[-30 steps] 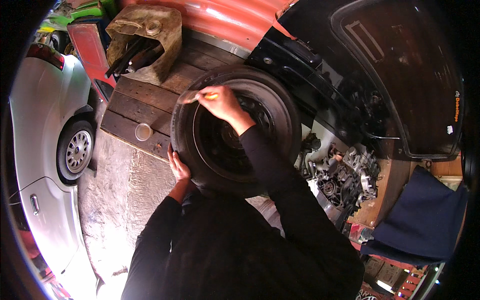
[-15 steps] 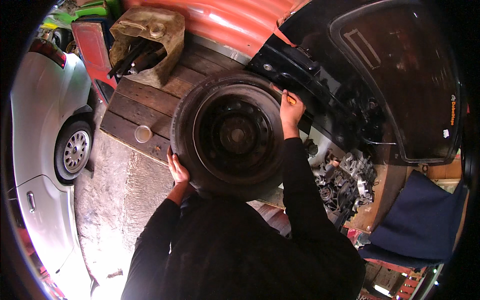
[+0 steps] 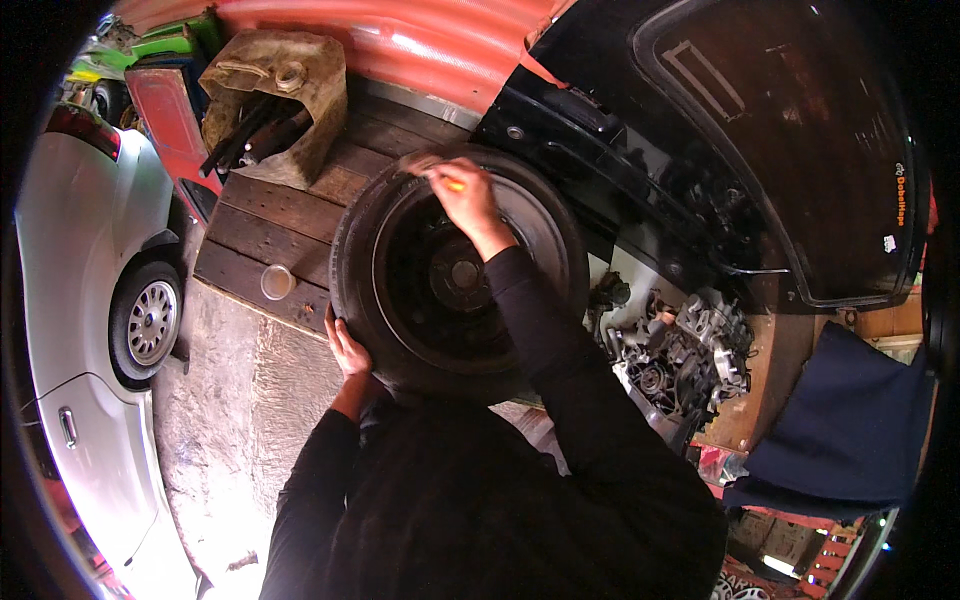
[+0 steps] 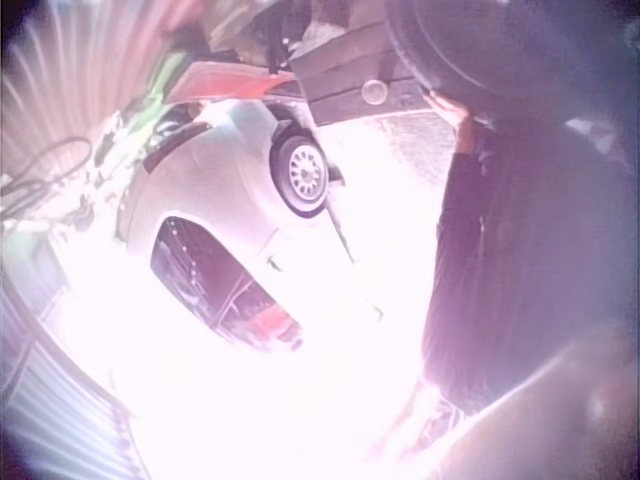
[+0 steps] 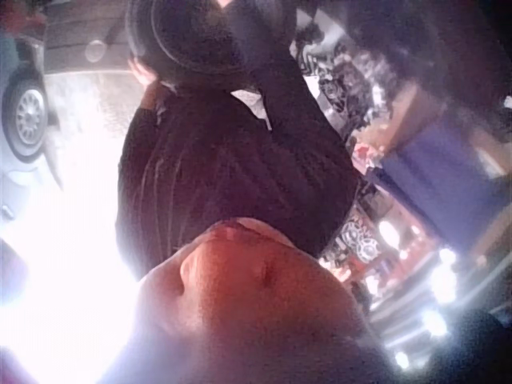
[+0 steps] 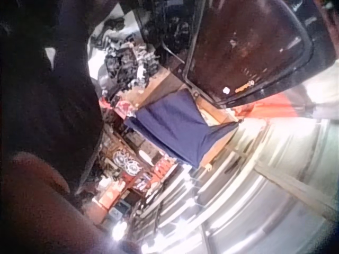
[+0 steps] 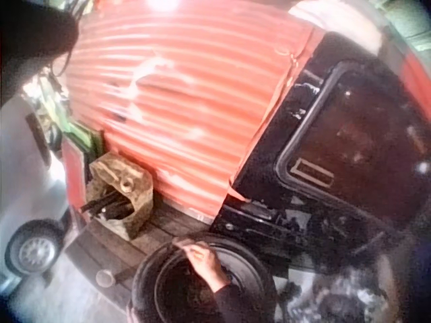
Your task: The person paints the inner surface of a car tire with a brush, repeatedly dipping the brush into a small container of paint and applying it to the rim and sidewall. The tire remains on a wooden pallet throughout the process.
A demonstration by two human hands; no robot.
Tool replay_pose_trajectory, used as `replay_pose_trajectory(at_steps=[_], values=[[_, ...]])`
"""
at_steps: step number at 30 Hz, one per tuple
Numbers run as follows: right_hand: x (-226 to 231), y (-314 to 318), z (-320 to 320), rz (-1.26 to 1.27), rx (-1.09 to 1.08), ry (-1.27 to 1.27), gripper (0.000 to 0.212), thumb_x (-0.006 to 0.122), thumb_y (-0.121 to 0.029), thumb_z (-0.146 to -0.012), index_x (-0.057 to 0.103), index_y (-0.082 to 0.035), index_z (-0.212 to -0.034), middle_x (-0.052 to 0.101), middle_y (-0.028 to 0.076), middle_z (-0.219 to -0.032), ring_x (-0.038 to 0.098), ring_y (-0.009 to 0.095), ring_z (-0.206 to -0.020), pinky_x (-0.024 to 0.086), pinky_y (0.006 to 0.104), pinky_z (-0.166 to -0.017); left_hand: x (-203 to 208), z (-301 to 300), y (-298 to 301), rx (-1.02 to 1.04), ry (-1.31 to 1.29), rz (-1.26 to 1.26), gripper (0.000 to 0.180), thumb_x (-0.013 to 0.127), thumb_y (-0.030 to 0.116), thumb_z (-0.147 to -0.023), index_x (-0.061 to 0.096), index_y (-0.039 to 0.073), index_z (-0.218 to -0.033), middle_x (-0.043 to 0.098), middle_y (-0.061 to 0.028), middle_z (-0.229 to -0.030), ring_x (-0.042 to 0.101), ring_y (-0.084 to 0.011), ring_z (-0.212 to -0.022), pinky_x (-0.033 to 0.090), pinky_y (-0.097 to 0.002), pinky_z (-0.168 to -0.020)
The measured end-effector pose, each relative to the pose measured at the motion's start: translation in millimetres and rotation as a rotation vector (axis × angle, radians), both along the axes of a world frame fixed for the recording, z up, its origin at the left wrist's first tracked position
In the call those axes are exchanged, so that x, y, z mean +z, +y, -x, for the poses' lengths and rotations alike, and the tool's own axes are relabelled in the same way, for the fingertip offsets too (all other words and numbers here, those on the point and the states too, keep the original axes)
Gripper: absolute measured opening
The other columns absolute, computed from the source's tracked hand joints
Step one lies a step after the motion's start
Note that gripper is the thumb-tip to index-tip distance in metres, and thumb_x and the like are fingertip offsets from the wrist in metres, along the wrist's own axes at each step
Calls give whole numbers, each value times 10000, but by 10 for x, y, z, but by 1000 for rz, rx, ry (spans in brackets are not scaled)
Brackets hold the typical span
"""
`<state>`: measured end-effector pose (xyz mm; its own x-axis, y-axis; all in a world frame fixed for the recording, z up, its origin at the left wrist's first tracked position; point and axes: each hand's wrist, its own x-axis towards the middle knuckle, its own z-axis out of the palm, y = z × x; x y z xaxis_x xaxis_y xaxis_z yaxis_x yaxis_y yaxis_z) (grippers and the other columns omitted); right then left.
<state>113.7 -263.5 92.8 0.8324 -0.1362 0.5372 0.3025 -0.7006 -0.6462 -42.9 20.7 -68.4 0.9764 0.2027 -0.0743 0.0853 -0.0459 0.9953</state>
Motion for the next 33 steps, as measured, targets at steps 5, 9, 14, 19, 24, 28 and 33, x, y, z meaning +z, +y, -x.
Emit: replay_pose_trajectory(at_steps=[5,9,14,19,24,28,33], values=[[163,-998,412,59,-399,110,237,754,-261,-896,763,-24,-906,725,195,-856,720,342,-771,552,397,-714,21,-6,-5,-8,-15,1,552,314,320,-1075,416,-25,-1493,497,-257,-1469,459,-380,-1370,310,-430,-1167],[163,-1519,926,127,-725,151,274,713,-280,-905,753,-9,-906,732,203,-856,723,375,-779,554,418,-717,37,-3,-11,-11,-5,-1,549,313,315,-1076,414,-26,-1495,498,-255,-1469,458,-380,-1371,309,-432,-1167],[82,-1543,1006,216,-838,113,231,726,-269,-881,763,-41,-882,720,191,-840,707,405,-842,548,456,-740,42,-10,-22,-11,-9,37,550,316,323,-1078,418,-19,-1496,497,-253,-1467,454,-377,-1372,307,-434,-1166],[86,-726,415,-43,-472,8,109,718,-85,-861,766,-75,-959,760,128,-980,734,273,-922,567,365,-820,-36,9,50,-18,8,-57,551,308,330,-1077,428,-10,-1494,497,-252,-1467,458,-377,-1362,302,-436,-1166],[63,-118,-13,-37,-214,-55,161,760,-200,-877,744,-42,-904,717,160,-879,703,364,-842,553,427,-762,-155,9,76,-15,-2,-94,556,312,335,-1076,433,-22,-1485,492,-254,-1464,453,-377,-1362,302,-432,-1169],[14,-503,116,60,-282,5,167,741,-208,-884,747,-44,-913,706,163,-862,692,377,-836,551,440,-745,-419,20,165,-21,-29,-132,570,308,346,-1080,409,-33,-1494,459,-256,-1490,425,-373,-1383,289,-428,-1177],[176,-1333,971,66,-525,160,195,765,-214,-872,756,-28,-930,733,168,-870,732,326,-809,562,374,-724,-419,26,139,-22,12,-135,577,295,367,-1084,405,-12,-1504,454,-254,-1496,430,-370,-1378,293,-425,-1172]])
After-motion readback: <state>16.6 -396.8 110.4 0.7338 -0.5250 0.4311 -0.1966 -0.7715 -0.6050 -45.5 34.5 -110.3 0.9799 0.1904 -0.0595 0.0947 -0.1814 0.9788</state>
